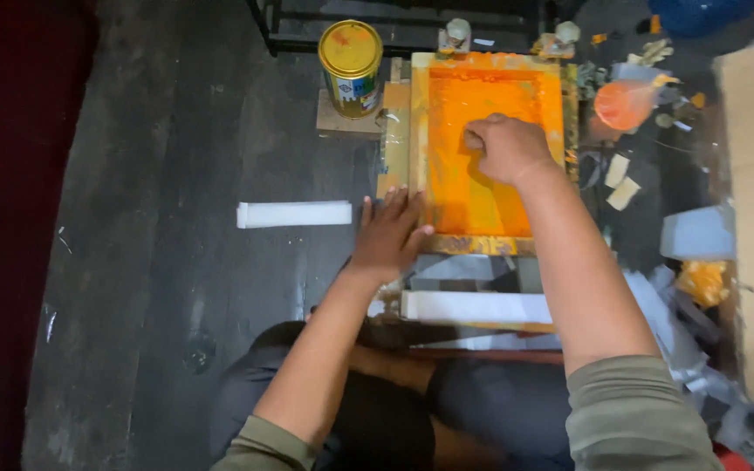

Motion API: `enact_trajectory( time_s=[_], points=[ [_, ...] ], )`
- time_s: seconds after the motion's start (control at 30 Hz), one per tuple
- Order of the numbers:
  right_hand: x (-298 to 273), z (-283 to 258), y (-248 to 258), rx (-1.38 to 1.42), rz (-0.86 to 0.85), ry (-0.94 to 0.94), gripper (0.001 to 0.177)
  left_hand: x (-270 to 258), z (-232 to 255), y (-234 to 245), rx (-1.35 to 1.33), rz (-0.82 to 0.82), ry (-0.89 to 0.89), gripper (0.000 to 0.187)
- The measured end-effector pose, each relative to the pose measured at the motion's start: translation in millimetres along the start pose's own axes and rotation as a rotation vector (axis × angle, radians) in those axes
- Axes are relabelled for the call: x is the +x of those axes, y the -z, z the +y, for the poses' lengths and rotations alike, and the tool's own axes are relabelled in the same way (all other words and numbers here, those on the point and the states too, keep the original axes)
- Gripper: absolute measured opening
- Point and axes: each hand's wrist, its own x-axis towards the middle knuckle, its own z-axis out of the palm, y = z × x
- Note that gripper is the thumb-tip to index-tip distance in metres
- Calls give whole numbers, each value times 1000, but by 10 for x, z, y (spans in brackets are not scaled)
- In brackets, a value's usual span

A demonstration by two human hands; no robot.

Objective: The person folds a white strip of paper and places it on the floor. They then use a squeegee to spread orange paint across a screen printing frame.

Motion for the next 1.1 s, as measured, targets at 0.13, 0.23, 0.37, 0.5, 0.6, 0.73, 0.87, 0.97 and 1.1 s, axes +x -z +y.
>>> enact_trajectory(
  time_s=[0.13,0.23,0.37,0.5,0.6,0.73,0.87,0.97,1.1],
  points=[
    [65,-61,-141,22,-15,0,65,5,25,63,-94,-21,2,66],
    [-32,-13,-384,-8,73,29,67,-50,-8,-35,-58,37,-29,64],
    [-285,-56,-588,-76,42,18,69,-187,42,-101,-17,163,-44,64],
    [-686,-269,-430,7,-153,-18,71,-368,97,-40,-84,50,28,70],
    [-1038,-404,-189,142,-237,-12,70,-524,234,91,-81,-63,36,65],
    [-1218,-415,-136,202,-299,1,66,-687,391,215,-106,-84,27,64],
    [-1188,-383,-122,151,-273,22,63,-636,404,201,-64,-97,21,64],
    [-1058,-325,-115,156,-248,5,60,-576,378,142,-70,-59,26,65],
    [-806,-225,36,205,-69,9,49,-415,296,33,-12,56,-18,67]
  ],
)
